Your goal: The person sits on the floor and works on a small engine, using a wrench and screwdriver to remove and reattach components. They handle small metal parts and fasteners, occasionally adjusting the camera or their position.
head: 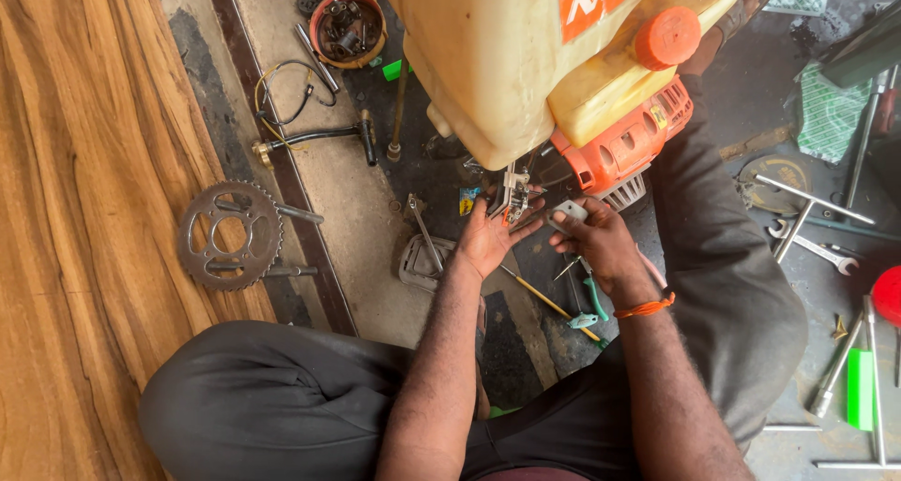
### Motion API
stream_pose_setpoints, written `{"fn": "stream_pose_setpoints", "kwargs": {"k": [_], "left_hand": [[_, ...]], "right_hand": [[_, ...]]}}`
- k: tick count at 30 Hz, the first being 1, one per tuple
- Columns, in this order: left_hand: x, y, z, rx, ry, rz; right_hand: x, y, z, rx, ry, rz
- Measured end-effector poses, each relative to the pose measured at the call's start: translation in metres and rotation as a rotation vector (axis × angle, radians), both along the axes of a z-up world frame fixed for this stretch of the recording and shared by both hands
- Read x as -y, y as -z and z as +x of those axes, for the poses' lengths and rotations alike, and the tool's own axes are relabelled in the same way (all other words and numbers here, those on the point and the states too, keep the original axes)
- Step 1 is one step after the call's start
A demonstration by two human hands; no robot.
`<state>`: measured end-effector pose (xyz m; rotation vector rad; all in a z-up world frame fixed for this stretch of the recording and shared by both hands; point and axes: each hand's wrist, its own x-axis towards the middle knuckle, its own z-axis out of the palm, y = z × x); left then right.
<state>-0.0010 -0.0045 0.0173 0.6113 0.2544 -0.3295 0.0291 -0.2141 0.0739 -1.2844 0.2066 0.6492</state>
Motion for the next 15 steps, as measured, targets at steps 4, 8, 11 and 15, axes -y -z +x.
{"fn": "stream_pose_setpoints", "kwargs": {"k": [4,8,11,15], "left_hand": [[-0.001,-0.004,-0.002,-0.005,0.006,0.038],[-0.003,-0.001,-0.003,-0.003,0.009,0.076],[-0.004,0.002,-0.004,-0.009,0.0,0.071],[-0.005,0.004,-0.003,-0.002,0.001,0.09]], "right_hand": [[-0.002,0.0,-0.001,0.01,0.04,-0.043],[-0.006,-0.009,0.001,0.013,0.019,0.02],[-0.007,-0.015,0.0,-0.061,0.022,0.113],[-0.006,-0.014,0.0,-0.07,0.017,0.103]]}}
